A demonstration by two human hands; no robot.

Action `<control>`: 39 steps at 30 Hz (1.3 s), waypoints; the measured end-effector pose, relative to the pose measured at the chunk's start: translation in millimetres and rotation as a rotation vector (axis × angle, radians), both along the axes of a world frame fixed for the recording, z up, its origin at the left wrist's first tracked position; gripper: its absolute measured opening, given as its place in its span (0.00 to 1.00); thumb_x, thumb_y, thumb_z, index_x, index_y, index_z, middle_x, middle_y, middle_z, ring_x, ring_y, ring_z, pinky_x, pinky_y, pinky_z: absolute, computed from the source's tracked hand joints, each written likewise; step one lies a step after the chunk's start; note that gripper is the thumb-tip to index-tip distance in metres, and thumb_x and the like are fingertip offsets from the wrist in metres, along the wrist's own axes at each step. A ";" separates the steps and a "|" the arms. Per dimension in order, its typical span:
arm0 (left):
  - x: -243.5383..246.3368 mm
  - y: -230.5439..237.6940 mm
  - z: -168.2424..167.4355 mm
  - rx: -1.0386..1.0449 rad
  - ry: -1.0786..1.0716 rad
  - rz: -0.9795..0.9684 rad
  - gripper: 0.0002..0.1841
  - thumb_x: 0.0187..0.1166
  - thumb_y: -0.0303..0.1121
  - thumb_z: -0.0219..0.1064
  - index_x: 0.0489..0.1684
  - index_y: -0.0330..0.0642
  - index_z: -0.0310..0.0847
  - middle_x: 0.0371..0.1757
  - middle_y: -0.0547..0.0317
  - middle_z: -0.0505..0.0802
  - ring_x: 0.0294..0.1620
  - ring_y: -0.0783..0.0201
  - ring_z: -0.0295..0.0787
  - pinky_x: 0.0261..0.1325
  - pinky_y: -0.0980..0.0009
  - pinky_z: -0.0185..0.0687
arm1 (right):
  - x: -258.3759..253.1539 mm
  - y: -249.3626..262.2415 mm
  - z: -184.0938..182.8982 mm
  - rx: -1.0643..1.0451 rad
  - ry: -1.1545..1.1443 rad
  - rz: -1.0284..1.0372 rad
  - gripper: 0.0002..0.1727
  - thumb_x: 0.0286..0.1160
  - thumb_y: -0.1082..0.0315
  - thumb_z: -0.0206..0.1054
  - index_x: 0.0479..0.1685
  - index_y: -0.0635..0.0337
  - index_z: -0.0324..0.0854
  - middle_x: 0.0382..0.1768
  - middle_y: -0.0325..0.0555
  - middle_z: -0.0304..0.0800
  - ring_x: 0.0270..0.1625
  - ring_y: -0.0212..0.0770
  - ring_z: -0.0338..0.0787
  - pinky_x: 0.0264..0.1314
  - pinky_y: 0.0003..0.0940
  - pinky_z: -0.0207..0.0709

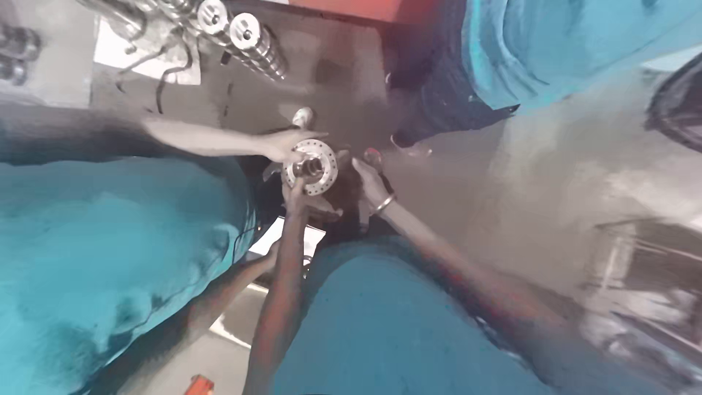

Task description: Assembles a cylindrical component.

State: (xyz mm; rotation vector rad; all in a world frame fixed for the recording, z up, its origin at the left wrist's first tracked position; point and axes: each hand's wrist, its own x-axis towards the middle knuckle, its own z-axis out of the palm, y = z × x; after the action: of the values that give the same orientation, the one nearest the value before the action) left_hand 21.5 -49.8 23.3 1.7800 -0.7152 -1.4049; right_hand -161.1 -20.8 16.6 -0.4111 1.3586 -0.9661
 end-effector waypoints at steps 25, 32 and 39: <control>-12.2 -10.4 -10.8 -0.160 -0.153 0.061 0.30 0.73 0.29 0.62 0.77 0.27 0.68 0.64 0.37 0.86 0.61 0.56 0.85 0.66 0.58 0.82 | -21.8 -13.5 8.0 -0.004 0.289 0.028 0.20 0.82 0.63 0.67 0.64 0.69 0.81 0.60 0.57 0.88 0.63 0.42 0.88 0.70 0.40 0.81; -15.7 -3.2 2.6 -0.151 -0.271 0.061 0.38 0.77 0.32 0.67 0.88 0.28 0.57 0.82 0.33 0.75 0.81 0.51 0.74 0.83 0.58 0.70 | -1.4 -76.7 0.9 -0.200 -0.159 0.172 0.26 0.92 0.55 0.46 0.73 0.63 0.77 0.65 0.43 0.89 0.67 0.31 0.86 0.74 0.34 0.80; -24.2 8.3 -0.6 -0.052 -0.236 0.160 0.43 0.73 0.28 0.71 0.92 0.34 0.53 0.88 0.36 0.69 0.86 0.50 0.68 0.87 0.55 0.66 | -11.5 -174.4 -41.5 -0.057 -0.402 0.820 0.16 0.81 0.61 0.60 0.52 0.59 0.89 0.45 0.43 0.96 0.50 0.36 0.93 0.59 0.38 0.87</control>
State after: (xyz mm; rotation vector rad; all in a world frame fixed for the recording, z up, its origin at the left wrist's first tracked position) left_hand -2.6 -41.5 22.7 1.9364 -0.7057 -1.0730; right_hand -172.6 -195.2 -24.9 -0.7015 0.6848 -0.3660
